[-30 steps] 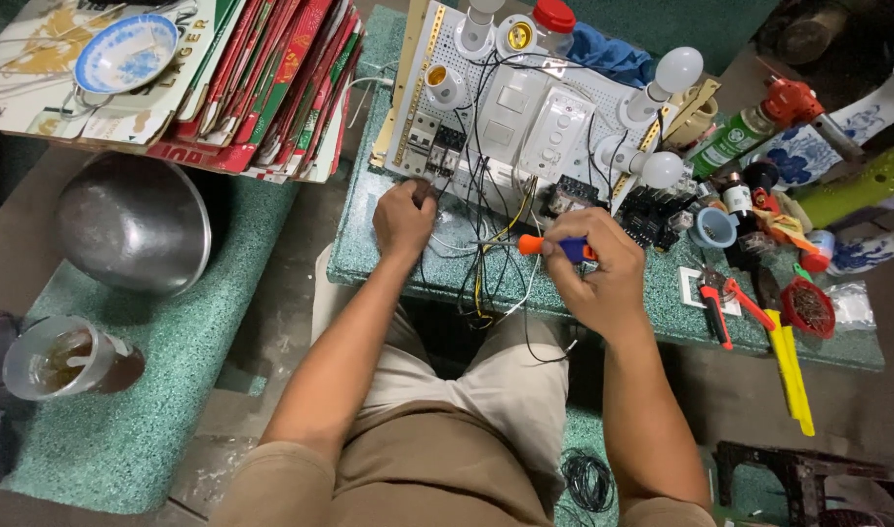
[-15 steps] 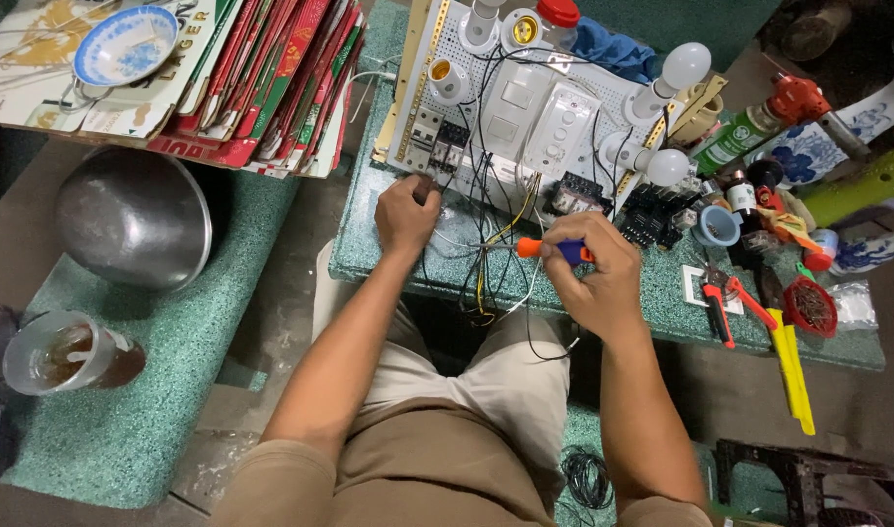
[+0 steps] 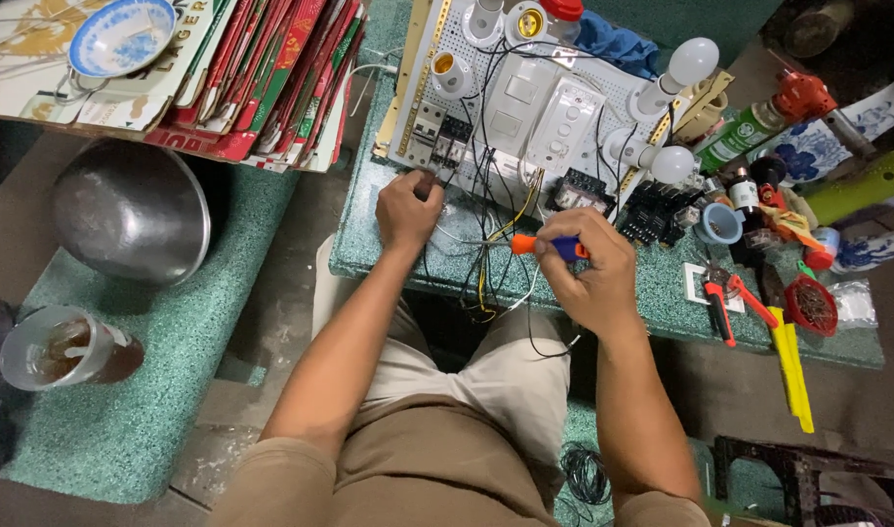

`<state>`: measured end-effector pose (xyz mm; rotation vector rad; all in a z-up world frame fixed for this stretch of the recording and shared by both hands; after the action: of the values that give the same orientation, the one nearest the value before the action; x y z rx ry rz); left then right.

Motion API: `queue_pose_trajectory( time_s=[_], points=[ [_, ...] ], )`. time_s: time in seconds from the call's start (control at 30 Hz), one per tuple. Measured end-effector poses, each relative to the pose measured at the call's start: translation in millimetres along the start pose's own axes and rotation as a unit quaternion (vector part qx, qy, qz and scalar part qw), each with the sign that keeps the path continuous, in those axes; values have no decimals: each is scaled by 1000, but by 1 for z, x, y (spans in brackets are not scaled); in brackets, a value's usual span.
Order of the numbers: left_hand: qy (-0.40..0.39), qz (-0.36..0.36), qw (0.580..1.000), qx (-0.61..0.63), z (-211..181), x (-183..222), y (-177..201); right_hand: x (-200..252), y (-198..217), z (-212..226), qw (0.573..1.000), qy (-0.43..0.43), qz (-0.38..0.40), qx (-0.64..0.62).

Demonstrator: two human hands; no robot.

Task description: Wiring an electrical board by securing wires into terminals using a manual screwdriver.

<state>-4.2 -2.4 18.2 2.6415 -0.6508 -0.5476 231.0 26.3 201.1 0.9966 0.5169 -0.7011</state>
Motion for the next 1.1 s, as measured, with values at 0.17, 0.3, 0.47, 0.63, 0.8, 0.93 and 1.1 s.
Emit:
queue_pose_trajectory(
  time_s=[0.17, 0.3, 0.47, 0.63, 0.8, 0.93, 1.1],
  points=[
    [5, 4, 1000, 1, 9, -2, -9, 0, -6, -4, 1000, 1, 1, 8],
    [11, 9, 1000, -11, 11, -3, -13, -16, -22, -9, 995, 89, 6, 49],
    [15, 27, 999, -24, 2, -2, -3, -43, -66, -43, 980, 147, 42, 130],
    [32, 42, 998, -25, -3, -3, 4, -58, -98, -66, 949, 234, 50, 207],
    [32, 62, 998, 9, -11, -1, 14, -62, -111, -75, 904, 264, 87, 323],
    [46, 73, 996, 5, -18, 1, 17, -71, -116, -46, 893, 261, 123, 347],
    [72, 100, 992, 16, -34, 5, 19, -79, -138, -41, 862, 258, 208, 384]
  ],
)
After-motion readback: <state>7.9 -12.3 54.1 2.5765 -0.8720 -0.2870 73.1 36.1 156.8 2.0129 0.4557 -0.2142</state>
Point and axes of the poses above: each hand's wrist, its own x-axis away from the middle knuckle, its own y-axis out of the back of the hand, z = x × y, the point moved 1 cm from there along -x, towards the middle knuckle, and after that the axes turned 2 degrees about z, right-handed, at the moved point
